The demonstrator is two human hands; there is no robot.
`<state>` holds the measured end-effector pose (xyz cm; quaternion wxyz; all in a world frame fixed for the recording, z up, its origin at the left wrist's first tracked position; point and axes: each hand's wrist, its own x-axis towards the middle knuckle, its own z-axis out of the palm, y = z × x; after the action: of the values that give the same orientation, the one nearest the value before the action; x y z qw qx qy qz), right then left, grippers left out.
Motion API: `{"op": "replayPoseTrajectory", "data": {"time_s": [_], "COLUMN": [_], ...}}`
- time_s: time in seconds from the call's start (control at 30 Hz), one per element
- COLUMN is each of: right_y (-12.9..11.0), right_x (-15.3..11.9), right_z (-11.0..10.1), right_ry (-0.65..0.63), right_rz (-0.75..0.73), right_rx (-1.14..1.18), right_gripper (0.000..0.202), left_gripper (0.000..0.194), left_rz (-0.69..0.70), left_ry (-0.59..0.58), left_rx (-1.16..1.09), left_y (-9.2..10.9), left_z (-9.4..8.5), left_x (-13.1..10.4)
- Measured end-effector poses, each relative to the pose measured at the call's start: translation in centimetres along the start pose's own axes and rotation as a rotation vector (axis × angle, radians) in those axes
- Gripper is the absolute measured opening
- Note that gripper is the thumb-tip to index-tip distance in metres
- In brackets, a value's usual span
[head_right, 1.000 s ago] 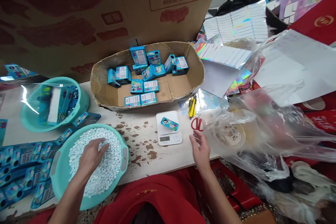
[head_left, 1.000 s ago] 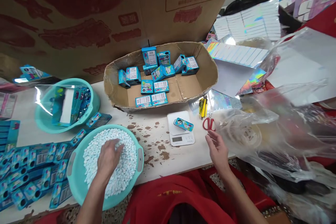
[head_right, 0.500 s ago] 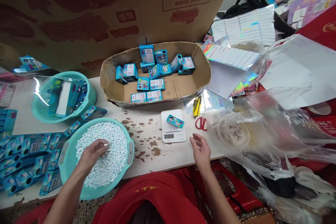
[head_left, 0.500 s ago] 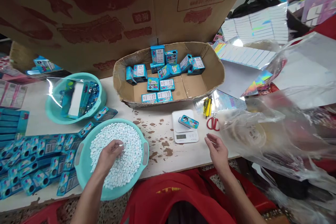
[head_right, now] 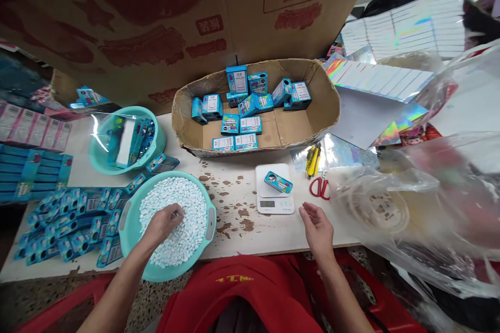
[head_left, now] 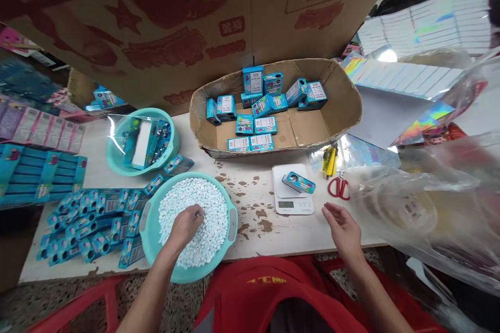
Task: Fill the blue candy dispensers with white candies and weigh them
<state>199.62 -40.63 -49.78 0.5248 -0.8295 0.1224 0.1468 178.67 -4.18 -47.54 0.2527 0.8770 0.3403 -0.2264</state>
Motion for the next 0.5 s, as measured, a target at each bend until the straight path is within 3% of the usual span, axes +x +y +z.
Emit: {"op": "replayPoseTrajectory", "data": {"time_s": [0.17, 0.33, 0.5], "right_y": [0.8, 1.06, 0.82], "right_x": [0.43, 0.57, 0.75], "right_z": [-0.19, 0.03, 0.09], "right_ry": [-0.027, -0.033, -0.042], "right_rz": [-0.027, -0.018, -0.037], "right_rx": [-0.001, -0.009, 0.002], "right_gripper": [0.051, 0.052, 0.051], "left_gripper": [0.022, 0.022, 0.033], "left_rz": [0.0, 0.029, 0.02], "left_ry": [-0.001, -0.076, -0.035], "left_rx": [0.008, 0.104, 0.161], "left_y": [-0.54, -0.14, -0.19], "left_z": [-0.25, -0.34, -0.01], "left_x": [-0.22, -0.15, -0.17]}}
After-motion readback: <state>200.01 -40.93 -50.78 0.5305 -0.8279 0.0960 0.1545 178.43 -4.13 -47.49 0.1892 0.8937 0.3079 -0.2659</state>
